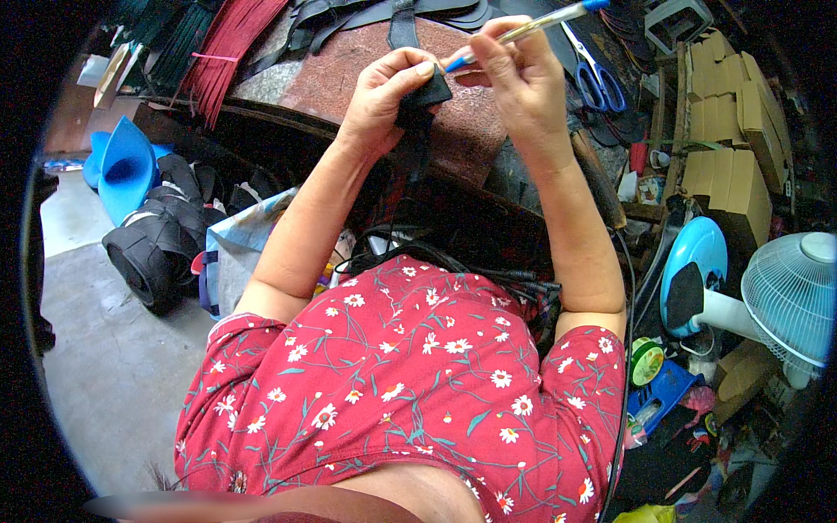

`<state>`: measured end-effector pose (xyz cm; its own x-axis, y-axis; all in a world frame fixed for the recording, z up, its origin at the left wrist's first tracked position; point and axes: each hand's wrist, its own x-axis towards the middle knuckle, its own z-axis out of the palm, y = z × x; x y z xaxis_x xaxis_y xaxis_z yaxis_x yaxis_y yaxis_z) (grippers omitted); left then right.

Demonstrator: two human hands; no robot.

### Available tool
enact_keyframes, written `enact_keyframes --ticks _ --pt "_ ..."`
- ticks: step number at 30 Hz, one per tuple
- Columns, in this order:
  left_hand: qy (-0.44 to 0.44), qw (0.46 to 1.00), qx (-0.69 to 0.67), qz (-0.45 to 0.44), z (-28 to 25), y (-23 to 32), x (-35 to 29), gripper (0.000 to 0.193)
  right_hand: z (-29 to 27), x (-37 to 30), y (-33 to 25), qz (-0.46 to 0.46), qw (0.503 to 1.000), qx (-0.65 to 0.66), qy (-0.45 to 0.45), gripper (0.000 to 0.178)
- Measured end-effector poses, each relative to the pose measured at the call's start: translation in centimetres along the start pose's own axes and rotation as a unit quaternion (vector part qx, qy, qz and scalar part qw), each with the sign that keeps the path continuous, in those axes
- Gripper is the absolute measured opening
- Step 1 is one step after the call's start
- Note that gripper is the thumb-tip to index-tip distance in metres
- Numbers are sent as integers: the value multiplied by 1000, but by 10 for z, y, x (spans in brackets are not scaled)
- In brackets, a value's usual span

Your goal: The person uses a hammer and punch to make holes in a black leather piece, then cuts the leather with scissors, and finally marks it with a pen. The actions occur sequentially on a cluttered workbench.

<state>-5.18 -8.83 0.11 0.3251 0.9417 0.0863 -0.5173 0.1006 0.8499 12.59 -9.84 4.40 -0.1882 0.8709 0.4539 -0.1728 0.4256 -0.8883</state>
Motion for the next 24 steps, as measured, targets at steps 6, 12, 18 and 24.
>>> enact_keyframes --ticks 6,12,18,24 --pt "30 996 47 63 8 0 1 13 -15 -10 -18 154 981 -111 -48 25" --pt "56 898 379 218 32 12 -11 16 -8 -34 3 129 990 -50 39 19" --pt "-12 931 323 172 63 34 -19 16 -18 -32 -29 -79 966 -208 130 9" --pt "-139 915 371 75 47 49 -14 19 -39 -38 -49 -165 861 -473 87 28"
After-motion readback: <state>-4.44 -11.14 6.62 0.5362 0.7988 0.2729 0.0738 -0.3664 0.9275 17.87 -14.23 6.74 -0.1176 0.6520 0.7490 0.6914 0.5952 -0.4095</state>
